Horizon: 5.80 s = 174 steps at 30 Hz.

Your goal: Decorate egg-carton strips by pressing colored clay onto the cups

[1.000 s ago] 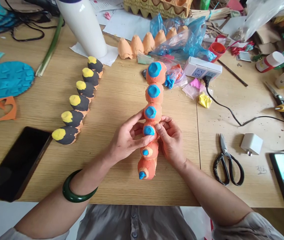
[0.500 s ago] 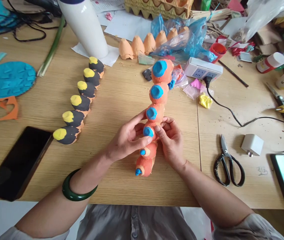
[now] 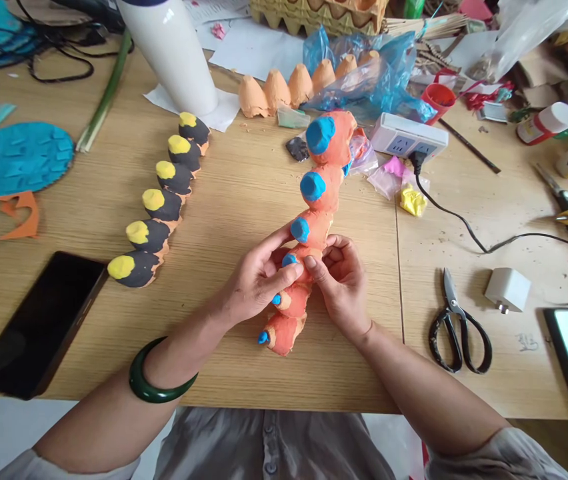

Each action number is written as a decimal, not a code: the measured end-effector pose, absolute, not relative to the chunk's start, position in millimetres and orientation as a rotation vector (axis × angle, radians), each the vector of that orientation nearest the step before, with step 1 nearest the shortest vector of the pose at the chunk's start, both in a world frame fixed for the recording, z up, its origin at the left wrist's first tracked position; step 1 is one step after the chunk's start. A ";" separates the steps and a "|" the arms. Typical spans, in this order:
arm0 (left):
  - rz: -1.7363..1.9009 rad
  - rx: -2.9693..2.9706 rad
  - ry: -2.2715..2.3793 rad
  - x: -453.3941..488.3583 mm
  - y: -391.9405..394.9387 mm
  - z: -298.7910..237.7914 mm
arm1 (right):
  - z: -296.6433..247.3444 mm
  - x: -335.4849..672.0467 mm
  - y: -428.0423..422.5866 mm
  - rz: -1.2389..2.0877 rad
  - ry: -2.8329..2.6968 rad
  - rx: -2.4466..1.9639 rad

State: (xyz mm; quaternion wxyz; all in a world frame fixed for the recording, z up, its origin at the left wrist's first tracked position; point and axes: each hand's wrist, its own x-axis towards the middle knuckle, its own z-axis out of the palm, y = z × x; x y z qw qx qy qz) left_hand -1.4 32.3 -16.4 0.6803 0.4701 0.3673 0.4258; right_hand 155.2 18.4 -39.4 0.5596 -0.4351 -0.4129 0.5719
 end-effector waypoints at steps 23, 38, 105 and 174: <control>0.944 0.790 0.664 -8.7 34.7 -11.8 | -36.5 160.0 22.2 1.548 -0.788 -0.999; 0.908 0.897 0.692 -12.3 31.0 -7.5 | -35.6 160.0 19.0 1.406 -0.926 -0.964; 0.851 0.716 0.625 -11.1 34.7 -4.2 | -36.2 156.2 11.9 1.440 -1.014 -0.921; 0.969 0.711 0.673 -5.0 31.8 -6.8 | -32.9 162.9 20.0 1.730 -0.861 -0.903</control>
